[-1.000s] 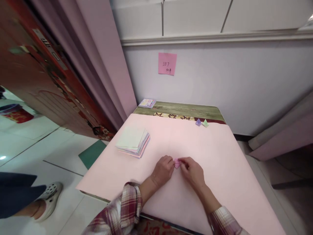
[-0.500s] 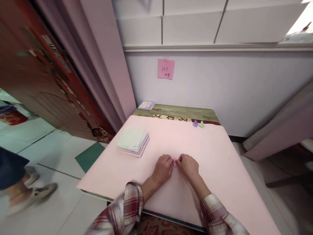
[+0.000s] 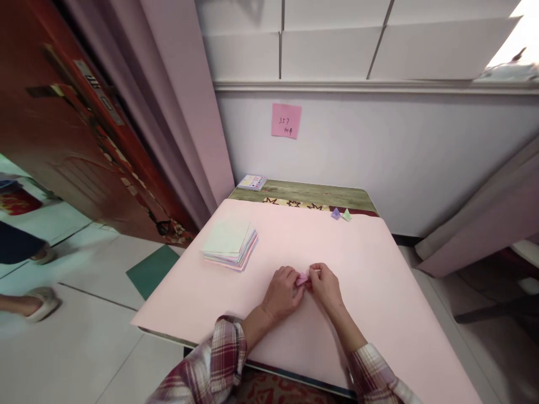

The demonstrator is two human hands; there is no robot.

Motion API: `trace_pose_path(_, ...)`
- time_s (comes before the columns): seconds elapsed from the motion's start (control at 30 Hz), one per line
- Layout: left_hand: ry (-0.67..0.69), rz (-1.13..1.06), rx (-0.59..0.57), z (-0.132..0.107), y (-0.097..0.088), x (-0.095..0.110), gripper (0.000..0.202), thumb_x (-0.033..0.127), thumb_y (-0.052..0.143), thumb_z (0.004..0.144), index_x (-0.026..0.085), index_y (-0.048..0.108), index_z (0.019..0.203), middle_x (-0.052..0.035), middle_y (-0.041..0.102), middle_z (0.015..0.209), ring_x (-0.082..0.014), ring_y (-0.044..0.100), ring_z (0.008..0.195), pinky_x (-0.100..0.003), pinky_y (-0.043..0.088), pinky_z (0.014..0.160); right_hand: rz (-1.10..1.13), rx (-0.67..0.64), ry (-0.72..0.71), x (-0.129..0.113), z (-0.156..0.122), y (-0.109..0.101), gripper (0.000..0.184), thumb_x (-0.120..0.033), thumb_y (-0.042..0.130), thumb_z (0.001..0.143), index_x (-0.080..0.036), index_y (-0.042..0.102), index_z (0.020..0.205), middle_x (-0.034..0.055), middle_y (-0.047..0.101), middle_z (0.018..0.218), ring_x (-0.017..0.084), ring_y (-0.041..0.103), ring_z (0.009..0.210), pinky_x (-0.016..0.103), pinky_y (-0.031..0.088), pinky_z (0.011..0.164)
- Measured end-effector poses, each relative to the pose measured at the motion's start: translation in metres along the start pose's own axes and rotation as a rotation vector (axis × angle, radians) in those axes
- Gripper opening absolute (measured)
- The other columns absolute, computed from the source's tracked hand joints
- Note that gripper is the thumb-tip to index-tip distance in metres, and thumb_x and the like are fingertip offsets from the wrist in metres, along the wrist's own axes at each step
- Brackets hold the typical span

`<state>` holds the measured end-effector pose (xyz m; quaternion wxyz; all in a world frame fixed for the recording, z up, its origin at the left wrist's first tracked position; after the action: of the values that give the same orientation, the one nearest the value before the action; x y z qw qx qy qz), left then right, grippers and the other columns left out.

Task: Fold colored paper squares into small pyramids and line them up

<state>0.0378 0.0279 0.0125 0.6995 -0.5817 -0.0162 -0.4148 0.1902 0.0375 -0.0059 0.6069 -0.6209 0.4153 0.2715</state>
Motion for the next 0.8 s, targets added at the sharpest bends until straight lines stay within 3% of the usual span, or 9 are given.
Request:
trace_pose_path(0.1, -0.042, -0.042, -0.022, 0.004, -0.001, 0.001, 0.017, 0.034, 0.062, 0.081, 0.018, 0.061, 0.085, -0.0068, 0.061, 0.085, -0.022, 0.054, 0.083, -0.035, 0.042, 0.077, 0.155, 0.004, -0.008, -0.006, -0.004, -0.003, 0.024, -0.027, 0.039, 0.085, -0.021, 0.055, 0.102, 0.0034, 0.073, 0.074, 0.02, 0.07, 0.067, 0.03, 0.051, 0.065)
trace_pose_path(0.33, -0.296, -0.312, 0.017, 0.01, 0.005, -0.005, 0.016, 0.031, 0.059, 0.082, 0.018, 0.063, 0.073, -0.0014, 0.064, 0.071, -0.015, 0.057, 0.066, -0.026, 0.041, 0.063, 0.127, -0.004, -0.058, -0.019, -0.012, -0.005, 0.03, -0.026, 0.04, 0.081, -0.021, 0.056, 0.107, 0.0011, 0.073, 0.083, 0.018, 0.068, 0.078, 0.029, 0.05, 0.073)
trace_pose_path(0.57, -0.318, -0.247, -0.022, 0.013, 0.003, -0.006, 0.016, 0.031, 0.057, 0.08, 0.018, 0.063, 0.073, -0.0034, 0.065, 0.074, -0.0168, 0.058, 0.069, -0.027, 0.042, 0.063, 0.079, -0.004, -0.073, -0.007, -0.01, 0.001, 0.032, -0.031, 0.045, 0.08, -0.02, 0.058, 0.107, 0.0001, 0.07, 0.076, 0.019, 0.066, 0.073, 0.028, 0.048, 0.069)
trace_pose_path(0.8, -0.454, -0.283, -0.105, 0.013, 0.0, -0.016, 0.017, 0.033, 0.063, 0.074, 0.017, 0.066, 0.074, -0.0042, 0.067, 0.076, -0.0175, 0.06, 0.071, -0.028, 0.044, 0.064, -0.07, -0.057, -0.096, -0.006, 0.005, 0.004, 0.02, -0.028, 0.048, 0.078, -0.023, 0.067, 0.083, 0.0, 0.069, 0.07, 0.018, 0.062, 0.067, 0.026, 0.043, 0.063)
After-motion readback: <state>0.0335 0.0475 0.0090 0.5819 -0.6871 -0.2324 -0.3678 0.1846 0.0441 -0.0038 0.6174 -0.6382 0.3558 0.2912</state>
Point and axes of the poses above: each hand's wrist, its own z-axis towards the middle knuckle, its own y-axis out of the palm, x = y × z, the point moved 2 cm from there along z, towards the middle knuckle
